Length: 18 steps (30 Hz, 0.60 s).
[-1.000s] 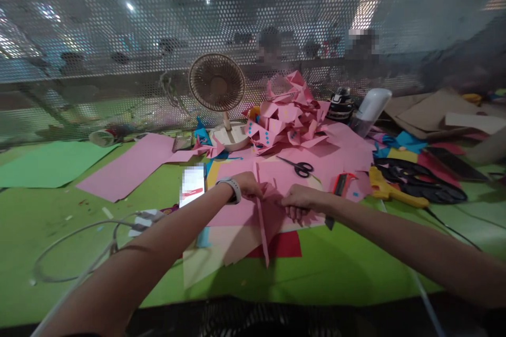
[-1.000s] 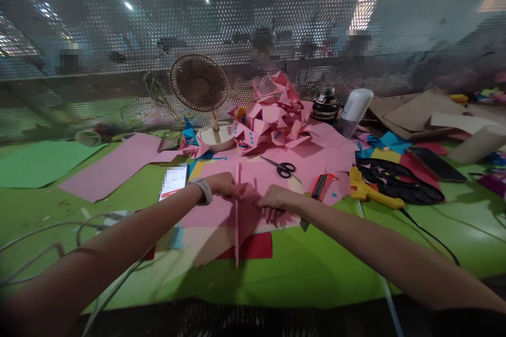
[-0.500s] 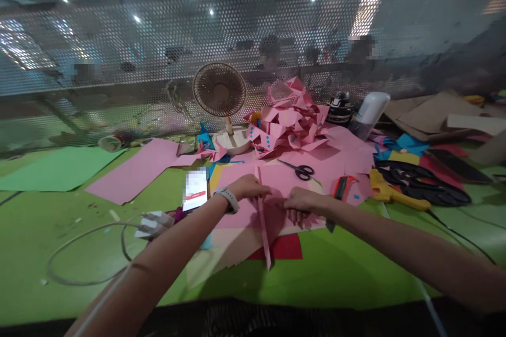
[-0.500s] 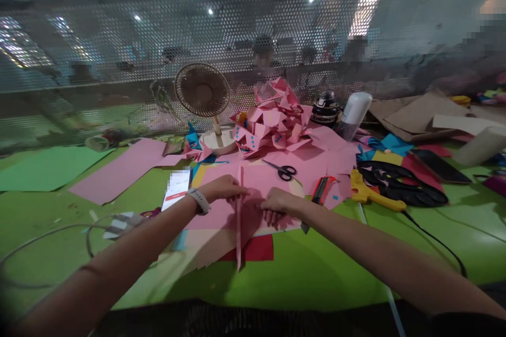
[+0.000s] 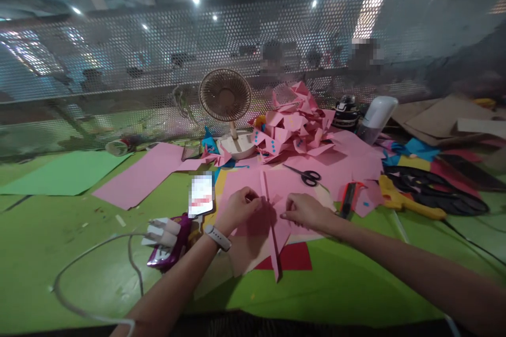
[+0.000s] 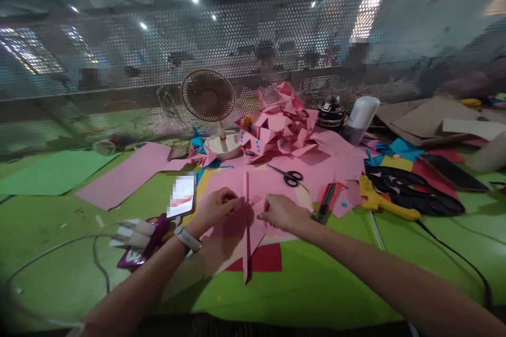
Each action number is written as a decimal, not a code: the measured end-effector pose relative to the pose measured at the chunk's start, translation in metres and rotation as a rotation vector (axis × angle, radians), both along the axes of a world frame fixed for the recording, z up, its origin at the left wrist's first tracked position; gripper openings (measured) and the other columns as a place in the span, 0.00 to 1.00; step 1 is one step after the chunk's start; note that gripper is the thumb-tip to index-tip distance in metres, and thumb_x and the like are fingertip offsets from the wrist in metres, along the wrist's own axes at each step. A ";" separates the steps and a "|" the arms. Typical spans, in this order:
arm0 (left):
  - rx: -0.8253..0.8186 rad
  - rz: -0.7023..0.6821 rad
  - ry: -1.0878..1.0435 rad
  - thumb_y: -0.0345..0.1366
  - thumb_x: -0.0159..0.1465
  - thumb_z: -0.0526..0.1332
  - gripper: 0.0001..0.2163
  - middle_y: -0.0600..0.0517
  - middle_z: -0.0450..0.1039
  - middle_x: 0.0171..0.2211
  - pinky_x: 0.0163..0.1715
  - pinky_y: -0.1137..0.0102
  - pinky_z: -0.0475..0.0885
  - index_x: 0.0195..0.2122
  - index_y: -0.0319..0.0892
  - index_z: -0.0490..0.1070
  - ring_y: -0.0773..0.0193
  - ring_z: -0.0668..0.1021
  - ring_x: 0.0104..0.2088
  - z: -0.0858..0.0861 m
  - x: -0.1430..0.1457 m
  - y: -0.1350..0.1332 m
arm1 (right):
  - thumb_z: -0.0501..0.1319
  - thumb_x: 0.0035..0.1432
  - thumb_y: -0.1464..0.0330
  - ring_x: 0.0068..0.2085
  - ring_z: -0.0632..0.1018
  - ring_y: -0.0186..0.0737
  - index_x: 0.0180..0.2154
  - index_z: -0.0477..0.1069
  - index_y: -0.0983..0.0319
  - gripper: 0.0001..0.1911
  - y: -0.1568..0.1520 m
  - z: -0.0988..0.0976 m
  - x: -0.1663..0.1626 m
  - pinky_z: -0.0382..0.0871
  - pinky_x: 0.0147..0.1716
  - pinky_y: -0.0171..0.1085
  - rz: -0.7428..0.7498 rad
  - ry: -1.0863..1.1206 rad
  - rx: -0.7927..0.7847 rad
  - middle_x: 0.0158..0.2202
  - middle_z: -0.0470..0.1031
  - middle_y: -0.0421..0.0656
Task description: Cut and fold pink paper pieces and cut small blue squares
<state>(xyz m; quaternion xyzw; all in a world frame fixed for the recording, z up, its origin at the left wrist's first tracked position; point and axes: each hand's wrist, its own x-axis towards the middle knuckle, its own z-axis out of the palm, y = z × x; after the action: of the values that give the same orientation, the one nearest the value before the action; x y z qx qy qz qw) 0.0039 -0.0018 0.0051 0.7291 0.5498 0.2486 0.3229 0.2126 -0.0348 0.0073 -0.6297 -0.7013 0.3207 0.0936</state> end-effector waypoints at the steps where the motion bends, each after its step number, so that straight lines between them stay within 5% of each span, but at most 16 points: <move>1: 0.004 0.004 -0.016 0.40 0.56 0.56 0.08 0.51 0.73 0.26 0.22 0.73 0.64 0.31 0.40 0.69 0.65 0.74 0.25 -0.001 0.000 -0.001 | 0.61 0.53 0.59 0.27 0.75 0.35 0.33 0.69 0.61 0.12 -0.001 0.000 -0.001 0.58 0.24 0.30 0.000 -0.010 -0.001 0.26 0.75 0.41; 6: 0.045 0.024 -0.102 0.38 0.57 0.56 0.08 0.50 0.74 0.30 0.28 0.72 0.67 0.33 0.40 0.69 0.63 0.75 0.31 -0.001 -0.002 -0.006 | 0.61 0.53 0.60 0.29 0.76 0.37 0.34 0.69 0.61 0.10 -0.007 -0.003 -0.002 0.59 0.25 0.32 -0.037 0.020 0.023 0.28 0.76 0.42; 13: 0.020 0.040 -0.275 0.34 0.55 0.58 0.07 0.49 0.74 0.33 0.32 0.70 0.68 0.34 0.40 0.70 0.62 0.75 0.34 -0.001 -0.004 -0.008 | 0.60 0.52 0.63 0.15 0.69 0.31 0.27 0.66 0.61 0.08 -0.003 -0.008 -0.007 0.57 0.15 0.30 -0.084 0.232 -0.120 0.17 0.71 0.38; 18: -0.081 0.129 -0.508 0.40 0.56 0.61 0.12 0.47 0.73 0.37 0.33 0.70 0.70 0.39 0.40 0.68 0.62 0.75 0.35 -0.006 -0.005 -0.008 | 0.59 0.52 0.62 0.16 0.68 0.29 0.27 0.63 0.62 0.10 0.003 0.000 -0.010 0.59 0.14 0.29 -0.085 0.470 -0.149 0.15 0.67 0.35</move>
<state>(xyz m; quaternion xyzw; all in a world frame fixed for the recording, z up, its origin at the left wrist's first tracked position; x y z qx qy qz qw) -0.0014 -0.0094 -0.0006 0.5933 0.5062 0.4215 0.4627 0.2030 -0.0314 0.0075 -0.5719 -0.6074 0.5051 0.2209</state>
